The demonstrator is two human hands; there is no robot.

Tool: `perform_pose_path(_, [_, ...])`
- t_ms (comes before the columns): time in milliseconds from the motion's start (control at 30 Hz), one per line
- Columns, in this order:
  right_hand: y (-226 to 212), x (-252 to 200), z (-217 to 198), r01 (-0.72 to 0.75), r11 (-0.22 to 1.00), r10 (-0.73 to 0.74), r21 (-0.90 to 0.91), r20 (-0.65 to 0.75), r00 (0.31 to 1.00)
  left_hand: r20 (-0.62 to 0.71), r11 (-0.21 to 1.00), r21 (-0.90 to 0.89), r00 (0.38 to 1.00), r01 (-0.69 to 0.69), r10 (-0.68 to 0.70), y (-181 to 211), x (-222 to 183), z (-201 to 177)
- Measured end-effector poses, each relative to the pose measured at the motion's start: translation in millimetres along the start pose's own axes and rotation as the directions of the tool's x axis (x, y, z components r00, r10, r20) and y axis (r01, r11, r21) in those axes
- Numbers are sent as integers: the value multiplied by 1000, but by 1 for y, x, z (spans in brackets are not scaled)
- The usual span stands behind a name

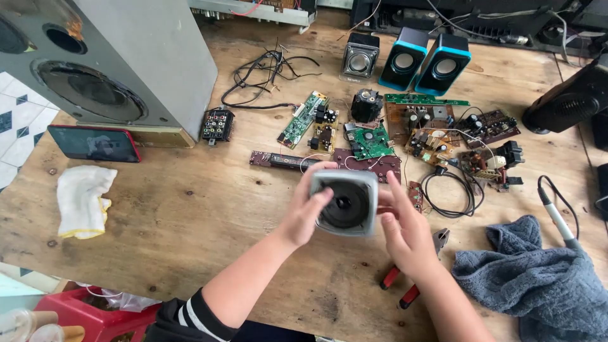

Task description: Soldering wires or components on a small speaker driver at a workbench.

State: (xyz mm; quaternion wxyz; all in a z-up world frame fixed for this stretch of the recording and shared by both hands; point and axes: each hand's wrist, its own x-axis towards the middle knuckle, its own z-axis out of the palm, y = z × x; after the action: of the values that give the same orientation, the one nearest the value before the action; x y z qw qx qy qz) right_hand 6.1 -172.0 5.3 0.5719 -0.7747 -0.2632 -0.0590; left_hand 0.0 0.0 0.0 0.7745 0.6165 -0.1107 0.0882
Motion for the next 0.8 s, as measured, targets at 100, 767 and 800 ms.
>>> perform_pose_path(100, [-20,8,-4,30,999,-31,-12,-68,997,-107,889,-448,982,90,-154,-46,1,-15])
perform_pose_path(767, [-13,8,-4,-113,954,160,-276,154,975,-23,987,-150,999,-51,48,-2,1,-3])
perform_pose_path(800, [-18,9,-4,-105,963,138,-248,118,983,-4,973,-232,1000,-2,1,-4,0,-3])
